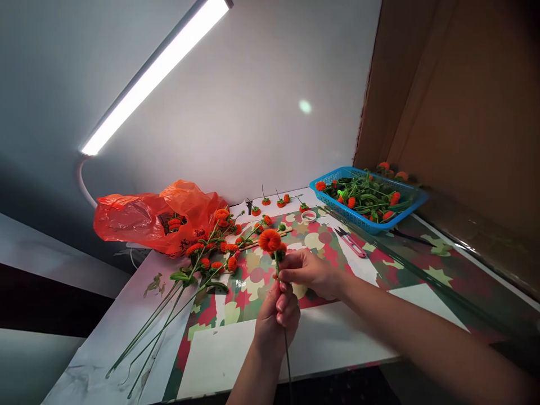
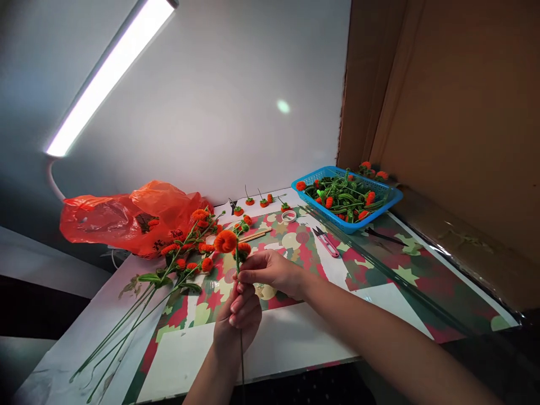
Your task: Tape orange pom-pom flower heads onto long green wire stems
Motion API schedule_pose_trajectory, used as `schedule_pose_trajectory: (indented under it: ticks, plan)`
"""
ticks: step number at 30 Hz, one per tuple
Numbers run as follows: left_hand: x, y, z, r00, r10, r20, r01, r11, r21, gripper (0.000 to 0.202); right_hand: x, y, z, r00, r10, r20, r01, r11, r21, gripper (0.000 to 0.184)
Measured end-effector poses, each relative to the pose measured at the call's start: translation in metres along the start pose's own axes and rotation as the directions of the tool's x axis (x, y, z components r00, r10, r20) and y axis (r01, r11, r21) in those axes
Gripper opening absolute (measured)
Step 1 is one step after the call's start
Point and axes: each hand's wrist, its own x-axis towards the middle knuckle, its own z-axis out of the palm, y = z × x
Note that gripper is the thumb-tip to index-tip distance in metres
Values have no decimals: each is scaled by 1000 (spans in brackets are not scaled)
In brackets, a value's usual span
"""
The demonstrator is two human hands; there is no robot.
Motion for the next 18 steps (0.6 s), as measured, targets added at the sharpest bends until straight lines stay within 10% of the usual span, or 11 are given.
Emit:
schedule_pose_trajectory:
  ticks: [4, 10, 18]
  plan:
    - [-4, 0, 1, 989, 117, -93, -79, 936, 343, 31, 3, 5, -9, 995, 68, -67, -67, 998, 4, 28]
    - [-16, 5, 2, 909, 411, -75, -200, 585, 786, 21, 9, 10, -13, 978, 32, -205, -59, 990, -127, 30]
    - [-4, 1, 3, 994, 81, -72, -69, 985, 158, 25, 6, 17, -9, 974, 100, -204, -95, 995, 35, 32]
